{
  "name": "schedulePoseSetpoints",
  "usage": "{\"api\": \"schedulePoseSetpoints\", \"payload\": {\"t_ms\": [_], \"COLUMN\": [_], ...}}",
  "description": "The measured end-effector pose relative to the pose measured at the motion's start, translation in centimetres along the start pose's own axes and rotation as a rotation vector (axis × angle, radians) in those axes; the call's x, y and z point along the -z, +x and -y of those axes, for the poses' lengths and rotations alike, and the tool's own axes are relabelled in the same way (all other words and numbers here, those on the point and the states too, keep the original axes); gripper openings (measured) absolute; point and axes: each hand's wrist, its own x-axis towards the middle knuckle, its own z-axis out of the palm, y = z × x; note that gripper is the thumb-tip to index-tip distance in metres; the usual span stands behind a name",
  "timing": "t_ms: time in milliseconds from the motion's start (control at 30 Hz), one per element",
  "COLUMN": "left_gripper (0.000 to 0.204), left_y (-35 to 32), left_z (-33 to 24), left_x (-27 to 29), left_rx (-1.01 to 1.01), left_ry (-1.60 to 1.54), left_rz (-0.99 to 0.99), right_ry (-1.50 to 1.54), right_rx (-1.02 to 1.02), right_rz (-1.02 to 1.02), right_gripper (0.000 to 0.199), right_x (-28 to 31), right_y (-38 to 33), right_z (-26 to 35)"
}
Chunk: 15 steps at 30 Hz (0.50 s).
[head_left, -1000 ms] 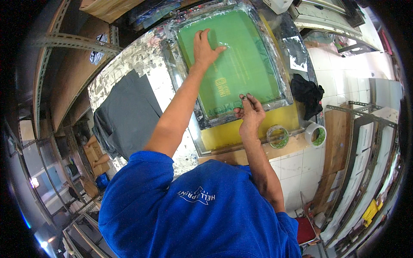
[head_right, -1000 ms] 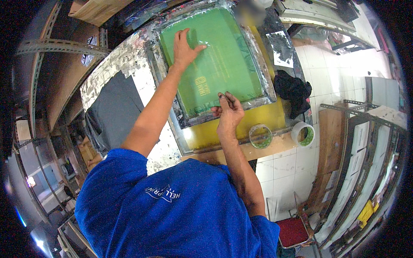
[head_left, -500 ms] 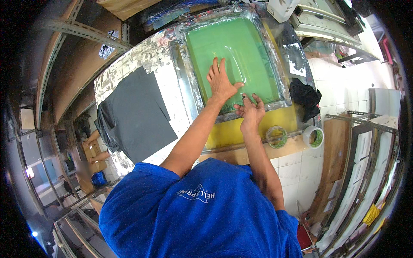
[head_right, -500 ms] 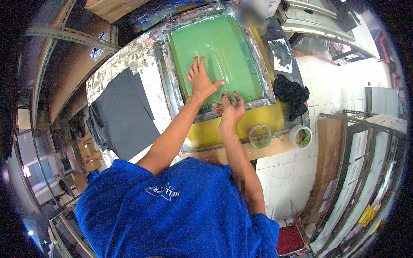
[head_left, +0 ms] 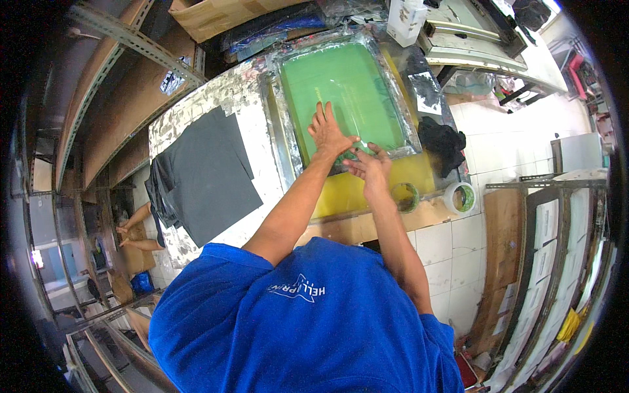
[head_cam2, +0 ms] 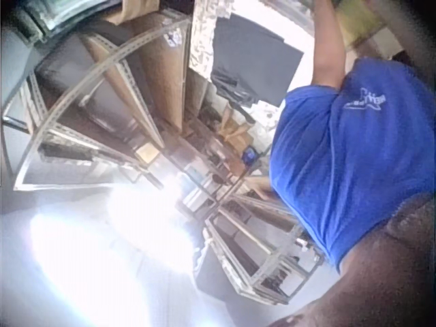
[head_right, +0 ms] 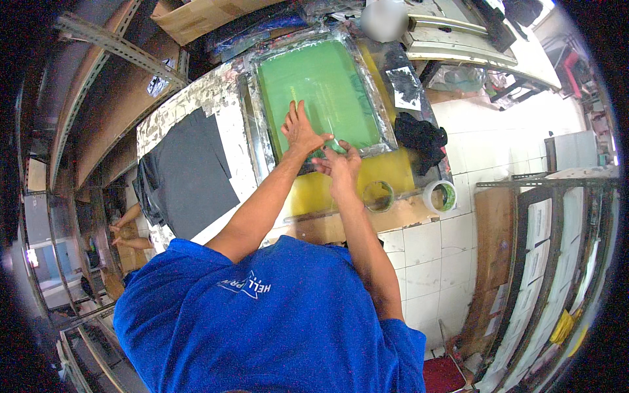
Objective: The person aligns a stencil on a yellow screen frame, applies clear tape along the edges by hand and using a tape roll, and then wipes the screen with a cloth before preparing a container of white ink.
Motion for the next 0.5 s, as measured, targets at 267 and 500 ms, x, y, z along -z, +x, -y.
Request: {"api": "schedulePoseSetpoints", "payload": {"t_ms": [267, 500], "left_gripper": [0.124, 0.092], "left_y": [-4.1, -8.8], "left_z": [-1.4, 5.1], "left_x": [2.2, 1.8], "left_rx": [-0.005, -0.152], "left_ry": [0.077, -0.039], "left_rz": [-0.009, -0.480], "right_ry": [-1.657, -1.861], "right_rx": [0.858, 0.768], "right_rz": [-0.673, -0.368], "right_gripper": [0.062, 0.049], "right_x": [8.9, 18.0], "right_y": [1.5, 8.7], "right_z": [10.8, 12.7]}}
